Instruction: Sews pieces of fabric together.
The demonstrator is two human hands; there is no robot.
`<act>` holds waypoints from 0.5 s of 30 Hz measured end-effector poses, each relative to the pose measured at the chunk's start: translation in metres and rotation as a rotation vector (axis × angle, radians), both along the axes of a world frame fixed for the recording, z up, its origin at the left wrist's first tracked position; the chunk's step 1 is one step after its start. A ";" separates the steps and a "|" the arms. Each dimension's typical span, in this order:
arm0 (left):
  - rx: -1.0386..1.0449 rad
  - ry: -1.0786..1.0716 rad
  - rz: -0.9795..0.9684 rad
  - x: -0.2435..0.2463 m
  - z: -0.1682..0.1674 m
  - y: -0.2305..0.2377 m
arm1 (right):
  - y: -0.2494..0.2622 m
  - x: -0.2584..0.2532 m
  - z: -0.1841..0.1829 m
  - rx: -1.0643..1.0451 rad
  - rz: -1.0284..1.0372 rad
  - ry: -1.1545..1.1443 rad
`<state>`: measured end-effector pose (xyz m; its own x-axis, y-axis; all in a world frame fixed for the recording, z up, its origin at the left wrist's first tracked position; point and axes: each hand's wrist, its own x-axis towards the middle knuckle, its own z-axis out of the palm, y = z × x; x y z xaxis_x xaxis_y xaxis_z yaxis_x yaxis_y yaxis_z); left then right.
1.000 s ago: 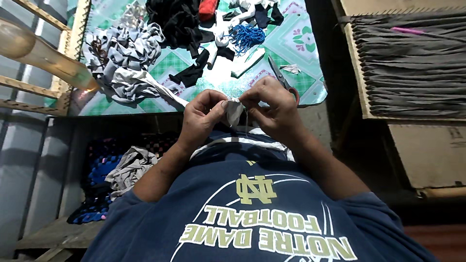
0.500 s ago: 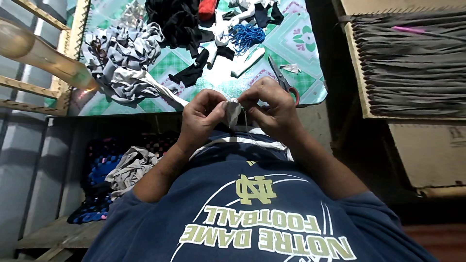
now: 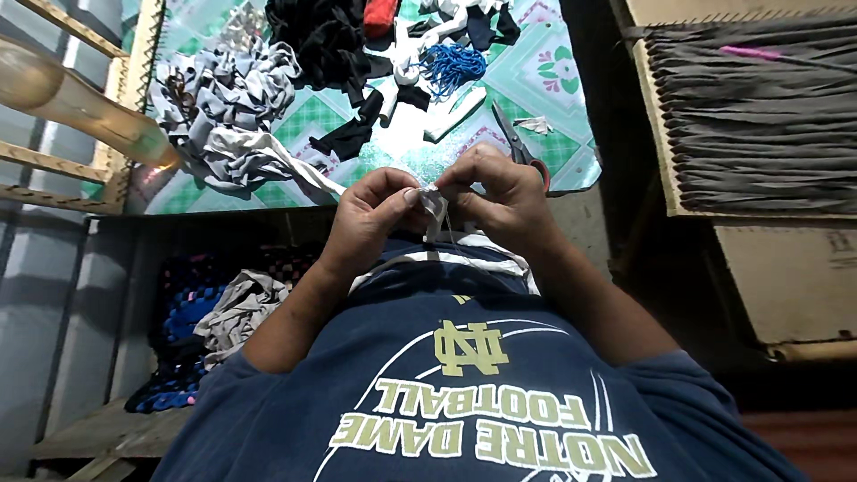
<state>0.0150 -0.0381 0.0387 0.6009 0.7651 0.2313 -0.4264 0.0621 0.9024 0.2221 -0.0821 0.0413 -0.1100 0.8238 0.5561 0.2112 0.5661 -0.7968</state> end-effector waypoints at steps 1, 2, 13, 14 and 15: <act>-0.010 -0.009 -0.018 0.000 0.000 0.000 | 0.000 0.000 0.000 -0.008 0.008 0.010; -0.018 -0.014 -0.029 0.000 -0.001 0.000 | 0.000 0.000 0.000 -0.015 0.014 0.018; 0.127 0.195 0.115 0.000 0.001 -0.003 | 0.000 -0.018 0.003 0.059 -0.060 -0.030; 0.165 0.218 0.134 0.000 0.000 -0.003 | -0.001 -0.019 0.004 0.086 -0.086 -0.061; 0.204 0.225 0.156 0.001 -0.002 -0.002 | -0.001 -0.022 0.004 0.112 -0.127 -0.109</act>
